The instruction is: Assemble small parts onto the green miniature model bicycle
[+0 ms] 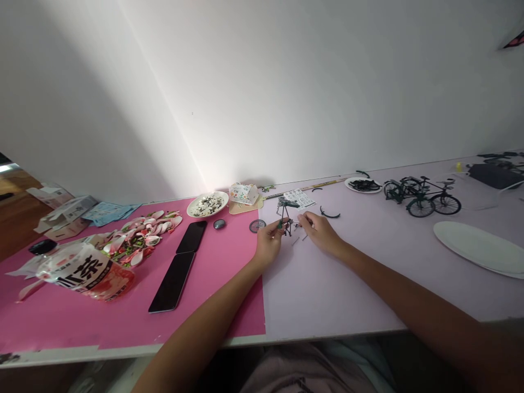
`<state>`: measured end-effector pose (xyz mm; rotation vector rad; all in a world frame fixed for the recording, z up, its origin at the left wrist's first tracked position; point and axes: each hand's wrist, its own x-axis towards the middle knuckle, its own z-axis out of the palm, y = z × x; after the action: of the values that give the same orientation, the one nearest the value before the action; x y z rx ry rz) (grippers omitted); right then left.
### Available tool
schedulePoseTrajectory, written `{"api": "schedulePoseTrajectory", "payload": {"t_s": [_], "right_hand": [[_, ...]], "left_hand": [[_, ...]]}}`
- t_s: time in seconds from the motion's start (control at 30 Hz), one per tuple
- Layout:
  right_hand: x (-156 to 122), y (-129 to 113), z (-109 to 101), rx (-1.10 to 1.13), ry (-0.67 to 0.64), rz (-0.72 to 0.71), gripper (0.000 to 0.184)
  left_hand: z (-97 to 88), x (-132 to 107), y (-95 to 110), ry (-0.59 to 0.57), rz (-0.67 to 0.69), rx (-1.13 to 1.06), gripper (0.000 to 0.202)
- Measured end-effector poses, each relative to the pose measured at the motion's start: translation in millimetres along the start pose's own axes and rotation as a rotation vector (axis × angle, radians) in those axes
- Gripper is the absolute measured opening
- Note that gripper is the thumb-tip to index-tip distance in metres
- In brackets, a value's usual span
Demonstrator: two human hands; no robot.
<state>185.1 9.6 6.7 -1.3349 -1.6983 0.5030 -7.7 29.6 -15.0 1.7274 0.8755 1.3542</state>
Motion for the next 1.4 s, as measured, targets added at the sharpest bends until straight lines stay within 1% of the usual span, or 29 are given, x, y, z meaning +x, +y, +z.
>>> {"api": "schedulePoseTrajectory", "payload": {"t_s": [0.1, 0.17, 0.3, 0.4, 0.53, 0.67, 0.73, 0.87, 0.97, 1.2, 1.3, 1.4], "right_hand": [[-1.7, -0.7, 0.6, 0.071, -0.038, 0.014, 0.024], [-2.3, -0.3, 1.2, 0.122, -0.066, 0.035, 0.022], [-2.0, 0.3, 1.5, 0.199, -0.126, 0.08, 0.03], [-0.6, 0.5, 0.1, 0.188, -0.113, 0.09, 0.036], [1.7, 2.0, -1.0, 0.138, -0.088, 0.054, 0.044], [0.7, 3.0, 0.7, 0.116, -0.082, 0.058, 0.047], [-1.3, 2.3, 1.8, 0.145, -0.105, 0.07, 0.044], [-4.5, -0.1, 2.4, 0.217, -0.134, 0.087, 0.029], [-4.1, -0.4, 1.0, 0.207, -0.131, 0.072, 0.027], [-1.6, -0.1, -4.8, 0.137, -0.184, 0.018, 0.031], [-1.8, -1.8, -5.0, 0.143, -0.204, -0.009, 0.039], [-1.8, -1.9, -3.5, 0.147, -0.188, -0.003, 0.048]], "left_hand": [[-0.4, 0.4, -0.6, 0.006, -0.007, 0.002, 0.04], [-1.4, 1.3, -0.9, 0.017, -0.017, -0.004, 0.04], [-3.4, 3.1, -0.3, 0.035, -0.022, -0.028, 0.039], [-3.8, 2.8, 1.5, 0.032, -0.012, -0.03, 0.037], [-2.6, 1.1, 3.4, 0.021, 0.002, -0.023, 0.036], [-1.3, 0.5, 3.0, 0.024, 0.002, -0.024, 0.038], [-1.3, 1.0, 2.7, 0.03, -0.002, -0.033, 0.038], [-2.6, 2.6, 2.8, 0.038, -0.014, -0.041, 0.039], [-3.5, 3.7, 2.2, 0.047, -0.01, -0.038, 0.039], [-4.8, 4.2, 1.1, 0.048, -0.027, -0.025, 0.039], [-5.1, 3.1, 4.6, 0.036, -0.02, -0.019, 0.038], [-4.6, 1.9, 8.1, 0.024, -0.008, -0.017, 0.038]]}}
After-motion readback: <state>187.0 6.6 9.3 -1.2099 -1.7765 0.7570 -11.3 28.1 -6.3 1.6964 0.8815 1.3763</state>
